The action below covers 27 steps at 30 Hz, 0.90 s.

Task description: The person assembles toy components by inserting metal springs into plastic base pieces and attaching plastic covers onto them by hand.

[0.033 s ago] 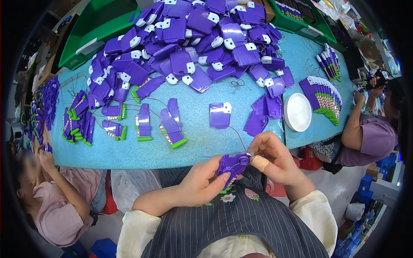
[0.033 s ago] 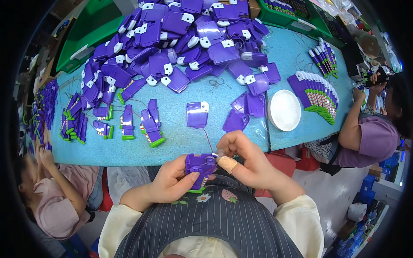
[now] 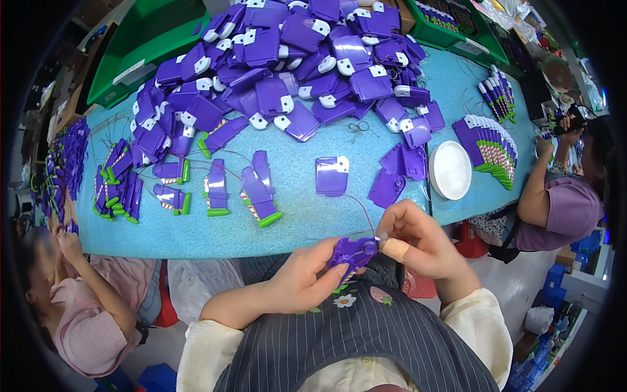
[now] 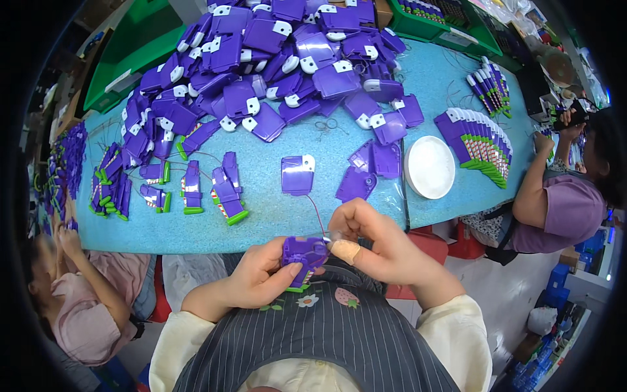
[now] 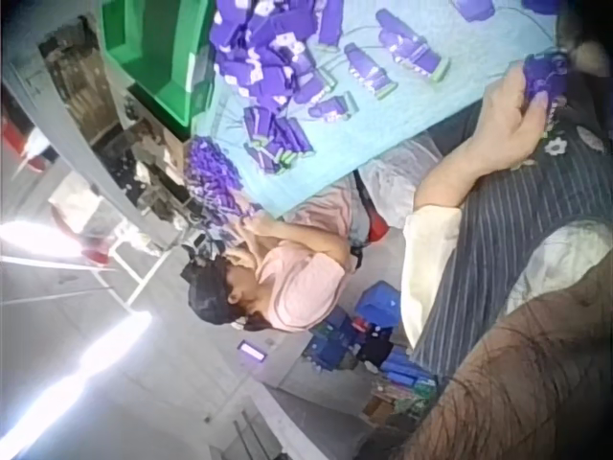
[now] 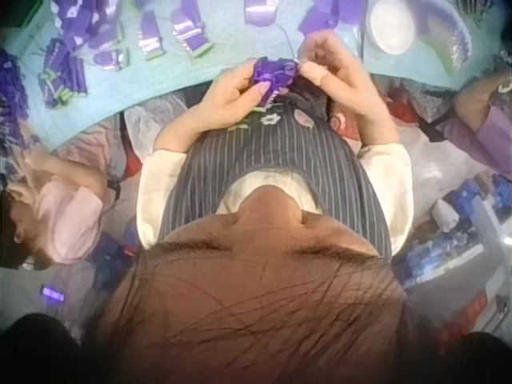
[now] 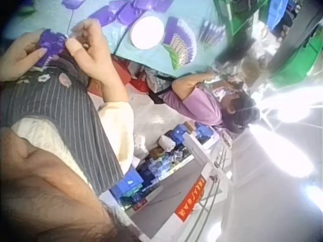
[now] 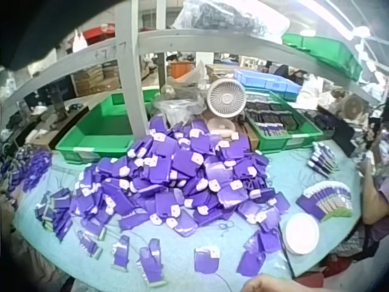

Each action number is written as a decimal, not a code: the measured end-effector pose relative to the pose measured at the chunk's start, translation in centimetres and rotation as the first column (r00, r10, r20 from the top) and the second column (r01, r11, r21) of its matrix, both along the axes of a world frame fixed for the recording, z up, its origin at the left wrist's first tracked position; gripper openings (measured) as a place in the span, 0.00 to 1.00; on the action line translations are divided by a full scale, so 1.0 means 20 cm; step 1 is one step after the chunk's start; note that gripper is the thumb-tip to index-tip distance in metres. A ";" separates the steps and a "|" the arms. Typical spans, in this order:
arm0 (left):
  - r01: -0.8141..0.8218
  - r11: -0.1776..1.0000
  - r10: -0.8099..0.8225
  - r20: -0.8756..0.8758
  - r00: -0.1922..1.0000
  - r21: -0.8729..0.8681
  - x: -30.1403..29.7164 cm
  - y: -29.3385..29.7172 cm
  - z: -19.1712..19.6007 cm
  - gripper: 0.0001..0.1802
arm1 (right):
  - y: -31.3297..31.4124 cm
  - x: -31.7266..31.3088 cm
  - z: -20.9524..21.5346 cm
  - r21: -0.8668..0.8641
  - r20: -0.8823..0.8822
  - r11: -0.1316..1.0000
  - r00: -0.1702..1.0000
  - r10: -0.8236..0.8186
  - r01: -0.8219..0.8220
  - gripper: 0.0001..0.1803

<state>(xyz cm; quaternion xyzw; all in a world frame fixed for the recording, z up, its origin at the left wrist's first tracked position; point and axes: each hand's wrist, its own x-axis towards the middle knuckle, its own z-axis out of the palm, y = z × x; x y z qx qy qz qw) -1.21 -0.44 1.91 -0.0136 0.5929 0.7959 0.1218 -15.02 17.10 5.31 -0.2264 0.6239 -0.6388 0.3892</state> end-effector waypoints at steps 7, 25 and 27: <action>0.183 0.898 -0.210 0.024 0.977 0.400 -0.01 -0.03 0.03 0.17 | -0.04 -0.15 -0.11 -0.294 0.559 0.845 0.637 0.531 -0.447 0.13; -0.608 0.793 0.605 -0.148 0.782 0.025 0.05 0.13 -0.11 0.20 | -0.23 0.25 -0.27 -0.108 -0.365 0.985 0.917 -0.163 0.132 0.11; -0.566 0.822 0.569 -0.149 0.809 0.071 0.05 0.12 -0.14 0.21 | -0.25 0.29 -0.30 -0.111 -0.185 0.970 0.955 -0.232 0.214 0.10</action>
